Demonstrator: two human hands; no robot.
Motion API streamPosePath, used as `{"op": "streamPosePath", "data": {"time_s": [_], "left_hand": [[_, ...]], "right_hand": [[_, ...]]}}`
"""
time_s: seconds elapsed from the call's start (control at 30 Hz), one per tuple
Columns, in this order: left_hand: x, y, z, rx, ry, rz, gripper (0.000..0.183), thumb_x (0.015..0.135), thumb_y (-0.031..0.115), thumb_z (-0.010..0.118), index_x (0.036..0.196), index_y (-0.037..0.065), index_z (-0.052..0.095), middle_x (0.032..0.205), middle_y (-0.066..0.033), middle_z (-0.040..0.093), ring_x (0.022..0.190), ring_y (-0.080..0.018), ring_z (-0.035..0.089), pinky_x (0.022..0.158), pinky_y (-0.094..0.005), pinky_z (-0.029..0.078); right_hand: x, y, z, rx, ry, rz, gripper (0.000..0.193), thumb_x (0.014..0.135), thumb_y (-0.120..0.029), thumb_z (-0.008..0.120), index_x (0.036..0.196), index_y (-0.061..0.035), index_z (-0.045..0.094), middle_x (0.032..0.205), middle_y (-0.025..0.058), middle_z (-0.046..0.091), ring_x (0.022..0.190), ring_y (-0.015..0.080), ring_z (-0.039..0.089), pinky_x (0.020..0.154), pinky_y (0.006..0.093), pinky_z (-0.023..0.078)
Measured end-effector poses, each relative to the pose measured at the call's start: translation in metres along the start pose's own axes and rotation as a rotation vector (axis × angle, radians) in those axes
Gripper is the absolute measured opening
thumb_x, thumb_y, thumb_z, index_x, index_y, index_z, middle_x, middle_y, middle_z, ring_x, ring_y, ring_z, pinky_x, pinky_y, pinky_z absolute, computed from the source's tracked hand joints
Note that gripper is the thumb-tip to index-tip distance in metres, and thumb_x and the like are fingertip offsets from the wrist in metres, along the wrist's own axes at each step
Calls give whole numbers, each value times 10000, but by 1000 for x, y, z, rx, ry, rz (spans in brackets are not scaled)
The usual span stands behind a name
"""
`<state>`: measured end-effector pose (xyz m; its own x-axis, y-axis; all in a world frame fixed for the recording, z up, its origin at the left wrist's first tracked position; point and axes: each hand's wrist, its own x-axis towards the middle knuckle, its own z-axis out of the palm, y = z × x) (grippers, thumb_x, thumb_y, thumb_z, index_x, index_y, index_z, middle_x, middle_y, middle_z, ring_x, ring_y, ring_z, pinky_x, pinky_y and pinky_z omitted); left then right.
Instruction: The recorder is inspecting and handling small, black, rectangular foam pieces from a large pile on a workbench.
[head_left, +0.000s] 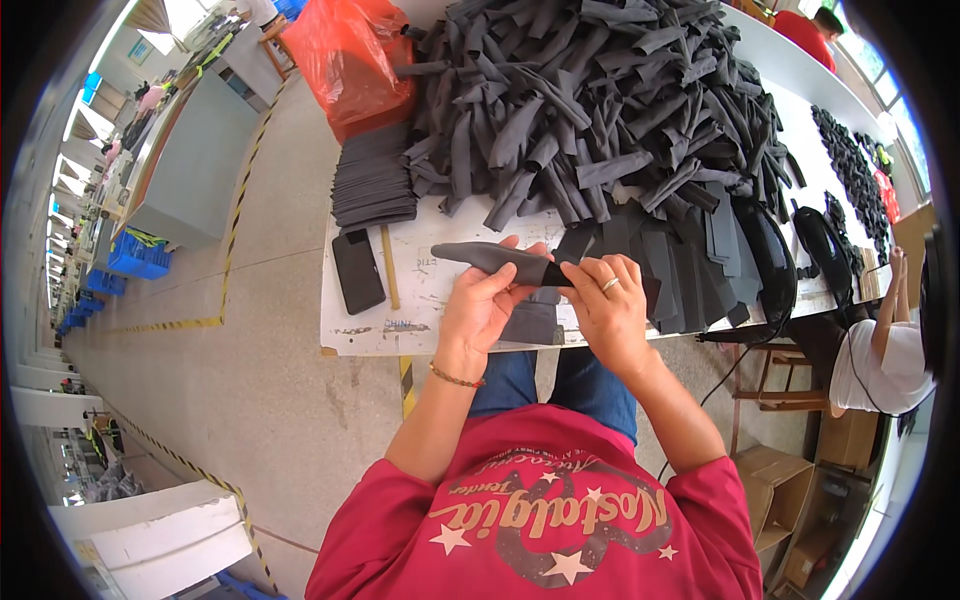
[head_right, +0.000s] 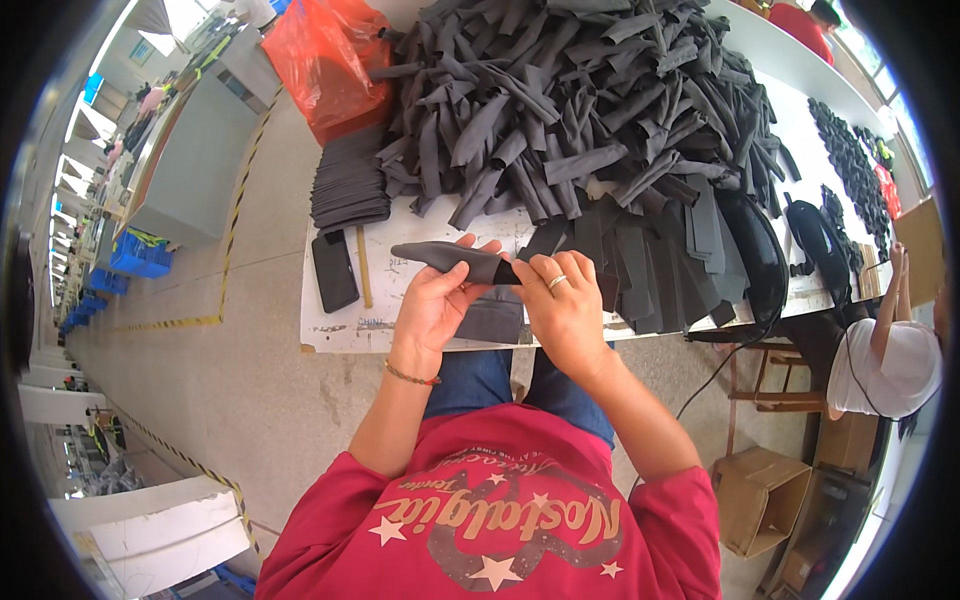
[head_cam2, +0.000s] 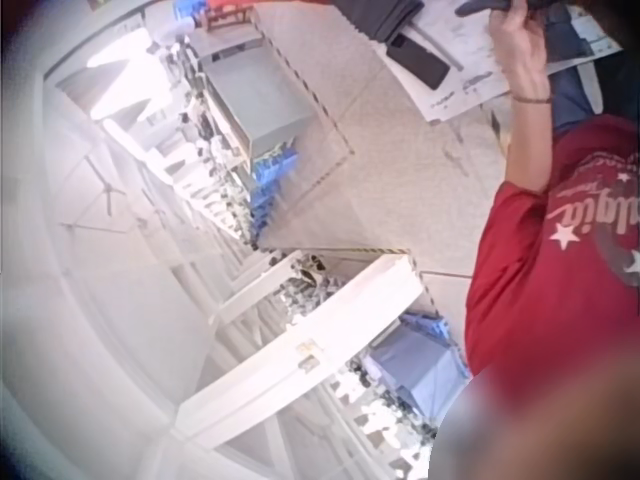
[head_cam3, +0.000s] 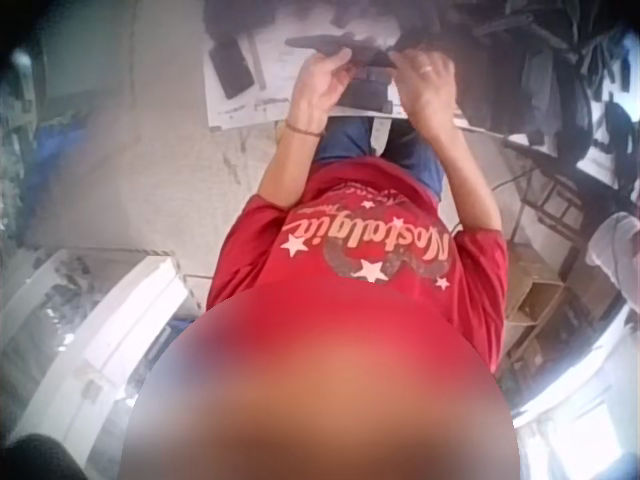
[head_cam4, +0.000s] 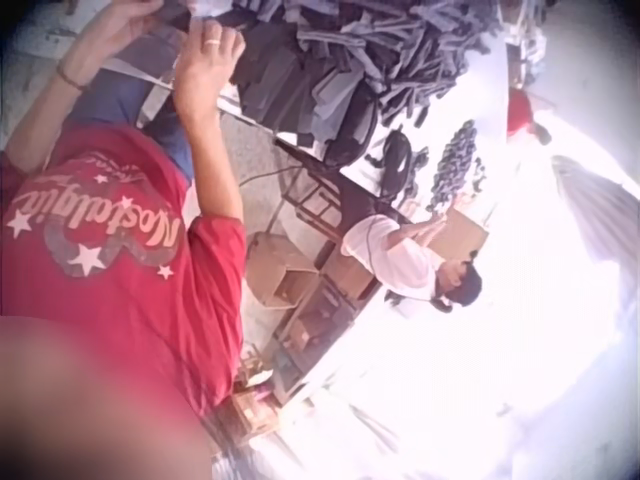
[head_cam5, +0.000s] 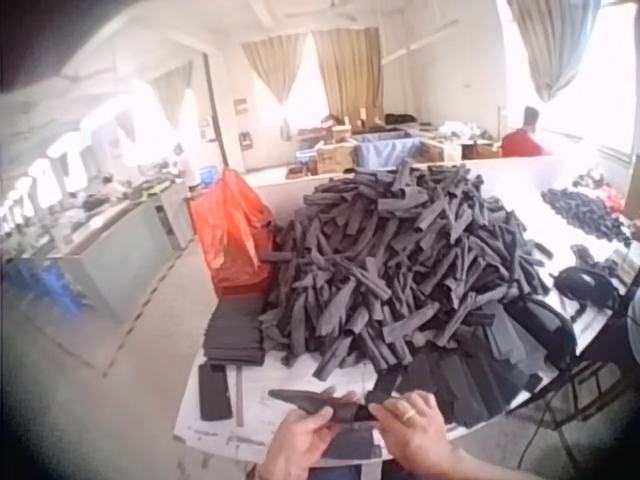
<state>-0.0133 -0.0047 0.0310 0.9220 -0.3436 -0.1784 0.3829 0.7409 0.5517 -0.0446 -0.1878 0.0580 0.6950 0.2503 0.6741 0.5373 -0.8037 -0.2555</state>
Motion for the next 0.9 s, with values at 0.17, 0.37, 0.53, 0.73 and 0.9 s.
{"op": "streamPosePath", "data": {"time_s": [0.17, 0.37, 0.53, 0.73, 0.9], "left_hand": [[-8, 0, 14, 86, -1, 84, 417, 946, 41, 523, 1333, -37, 388, 1285, -257, 531, 1177, -318, 555, 999, -421, 463], [1, -23, 9, 28, -57, 227, 281, 975, 238, 544, 1138, 12, 576, 1163, -193, 632, 1101, -276, 603, 1001, -407, 438], [-3, -25, 13, 98, -63, 296, 272, 980, 271, 536, 1046, 19, 612, 1129, -183, 647, 1101, -269, 600, 981, -402, 446], [-1, -24, 4, 30, -49, 312, 282, 981, 283, 532, 1044, 21, 614, 1075, -158, 661, 1085, -261, 598, 973, -393, 451], [-12, -22, 16, -3, 93, 166, 281, 983, 269, 532, 1070, 11, 601, 1063, -154, 667, 1084, -246, 599, 967, -375, 456]], "right_hand": [[-1, -12, 10, 19, -30, 49, 468, 674, -119, 770, 1107, -28, 617, 1008, 100, 558, 896, 278, 554, 833, 410, 438], [-1, -42, 20, 242, -61, 202, 529, 691, -78, 768, 1161, -22, 532, 1082, 146, 549, 980, 354, 547, 828, 428, 455], [-14, -22, 17, 346, -131, 81, 398, 673, 0, 734, 1012, -21, 526, 1039, 152, 542, 923, 354, 553, 769, 424, 467], [-6, -27, 32, 408, -107, 15, 331, 679, 24, 707, 947, -20, 517, 984, 150, 546, 864, 348, 559, 756, 435, 475], [1, -34, 29, 361, -136, 4, 284, 684, 26, 693, 903, -22, 519, 961, 150, 558, 852, 350, 572, 751, 425, 483]]}}
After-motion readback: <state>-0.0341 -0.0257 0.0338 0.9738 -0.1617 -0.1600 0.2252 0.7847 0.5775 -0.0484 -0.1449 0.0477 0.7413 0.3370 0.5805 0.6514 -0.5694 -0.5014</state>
